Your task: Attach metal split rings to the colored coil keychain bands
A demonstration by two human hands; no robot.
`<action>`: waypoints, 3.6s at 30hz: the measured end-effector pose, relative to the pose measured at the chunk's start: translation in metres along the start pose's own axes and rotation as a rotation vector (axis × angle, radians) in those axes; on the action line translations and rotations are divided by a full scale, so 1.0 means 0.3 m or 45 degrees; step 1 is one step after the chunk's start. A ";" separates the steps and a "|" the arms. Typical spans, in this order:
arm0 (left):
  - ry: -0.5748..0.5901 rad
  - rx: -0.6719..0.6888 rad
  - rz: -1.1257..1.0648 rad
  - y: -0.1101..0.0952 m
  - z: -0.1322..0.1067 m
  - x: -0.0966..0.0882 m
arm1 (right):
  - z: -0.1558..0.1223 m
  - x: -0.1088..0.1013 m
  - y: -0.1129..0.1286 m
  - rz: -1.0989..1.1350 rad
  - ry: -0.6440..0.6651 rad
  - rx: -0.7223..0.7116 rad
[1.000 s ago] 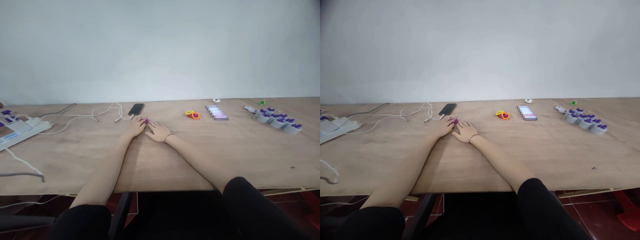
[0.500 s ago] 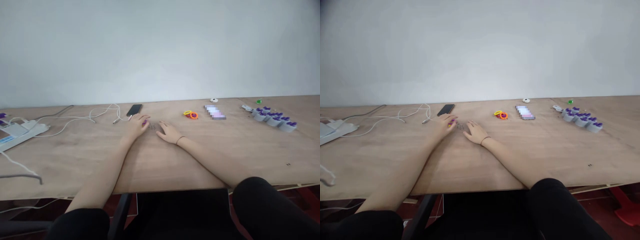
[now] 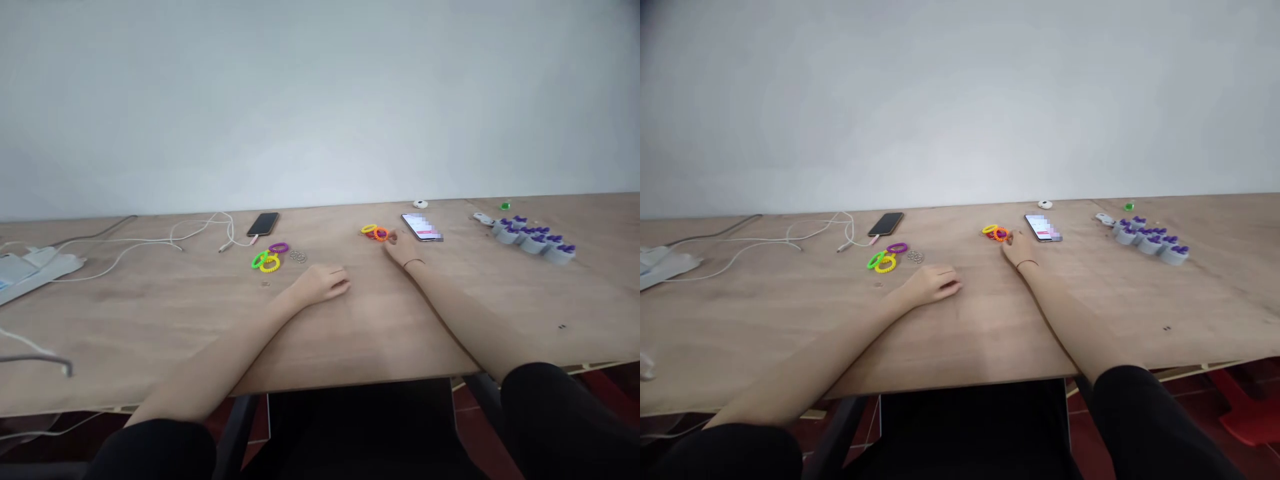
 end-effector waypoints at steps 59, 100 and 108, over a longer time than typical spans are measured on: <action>-0.374 -0.734 -1.081 0.090 0.006 0.013 | -0.338 0.036 0.266 1.176 0.690 -0.018; -0.413 -0.926 -1.368 0.084 -0.006 0.067 | -0.405 -0.147 0.402 0.519 0.158 -0.825; -0.388 -0.943 -1.281 0.079 -0.006 0.071 | -0.404 -0.134 0.394 0.424 0.113 -0.768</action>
Point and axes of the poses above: each hand's wrist, its own z-axis towards the middle knuckle, its own x-axis out of the palm, y = z × x, the point moved 10 cm from there along z, towards the middle knuckle, and after that the axes turned 3 degrees about x, right-handed, at the moved point
